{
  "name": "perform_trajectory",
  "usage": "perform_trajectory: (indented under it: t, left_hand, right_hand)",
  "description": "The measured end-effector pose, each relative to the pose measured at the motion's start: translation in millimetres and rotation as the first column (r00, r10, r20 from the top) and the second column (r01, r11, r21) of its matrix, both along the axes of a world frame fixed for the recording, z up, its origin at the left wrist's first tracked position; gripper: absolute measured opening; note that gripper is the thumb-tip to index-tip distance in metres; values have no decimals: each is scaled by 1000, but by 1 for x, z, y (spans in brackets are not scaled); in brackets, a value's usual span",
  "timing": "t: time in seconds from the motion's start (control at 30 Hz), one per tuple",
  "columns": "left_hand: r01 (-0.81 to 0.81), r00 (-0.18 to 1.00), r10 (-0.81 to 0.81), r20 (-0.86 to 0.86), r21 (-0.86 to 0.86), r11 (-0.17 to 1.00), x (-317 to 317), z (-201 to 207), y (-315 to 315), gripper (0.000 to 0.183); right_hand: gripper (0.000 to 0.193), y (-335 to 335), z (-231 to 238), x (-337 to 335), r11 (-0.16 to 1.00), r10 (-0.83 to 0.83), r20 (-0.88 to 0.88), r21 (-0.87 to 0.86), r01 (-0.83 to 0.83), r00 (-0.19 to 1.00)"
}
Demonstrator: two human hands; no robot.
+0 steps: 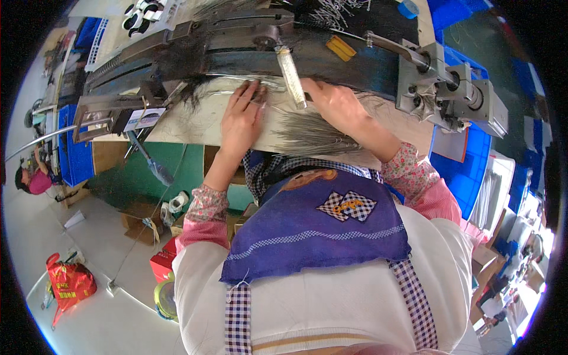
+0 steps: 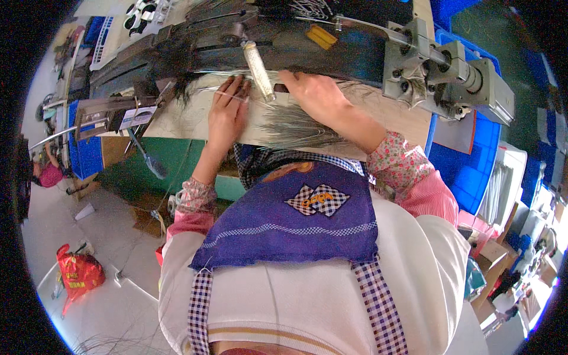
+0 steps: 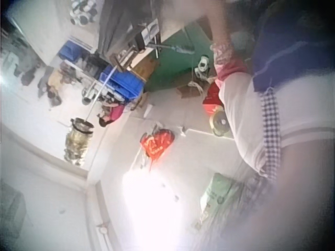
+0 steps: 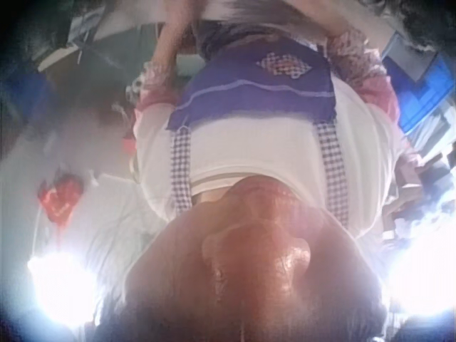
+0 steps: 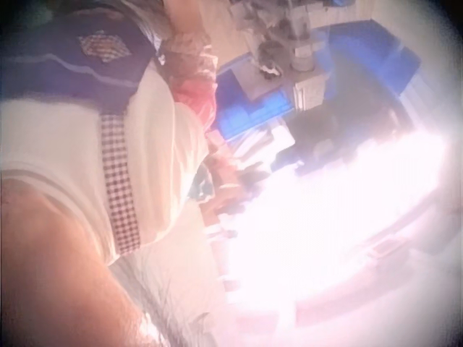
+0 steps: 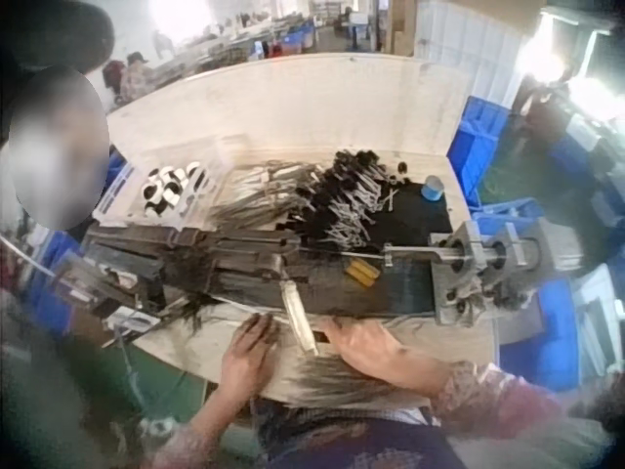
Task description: The person manufactures wire brushes by inserting bristles into bent wire stems and securing them into a twisting machine by hand.
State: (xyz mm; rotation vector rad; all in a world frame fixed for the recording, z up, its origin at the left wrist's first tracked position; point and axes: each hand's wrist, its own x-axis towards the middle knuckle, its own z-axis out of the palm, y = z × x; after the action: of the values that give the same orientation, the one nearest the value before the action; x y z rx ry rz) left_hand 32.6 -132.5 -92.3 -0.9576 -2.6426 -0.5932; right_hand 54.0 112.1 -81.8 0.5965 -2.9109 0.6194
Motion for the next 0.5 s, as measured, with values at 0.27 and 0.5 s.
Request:
perform_trajectory:
  t: [0.27, 0.5]
  left_hand:
    - [78, 986, -77, 151, -1, 997, 3, 4, 53, 26]
    - [25, 913, -54, 405, 77, 997, 23, 56, 16, 13]
  right_hand:
    - [22, 34, 18, 21, 958, -154, 199, 270, 97, 968]
    - [24, 60, 74, 39, 985, -172, 10, 38, 171, 985]
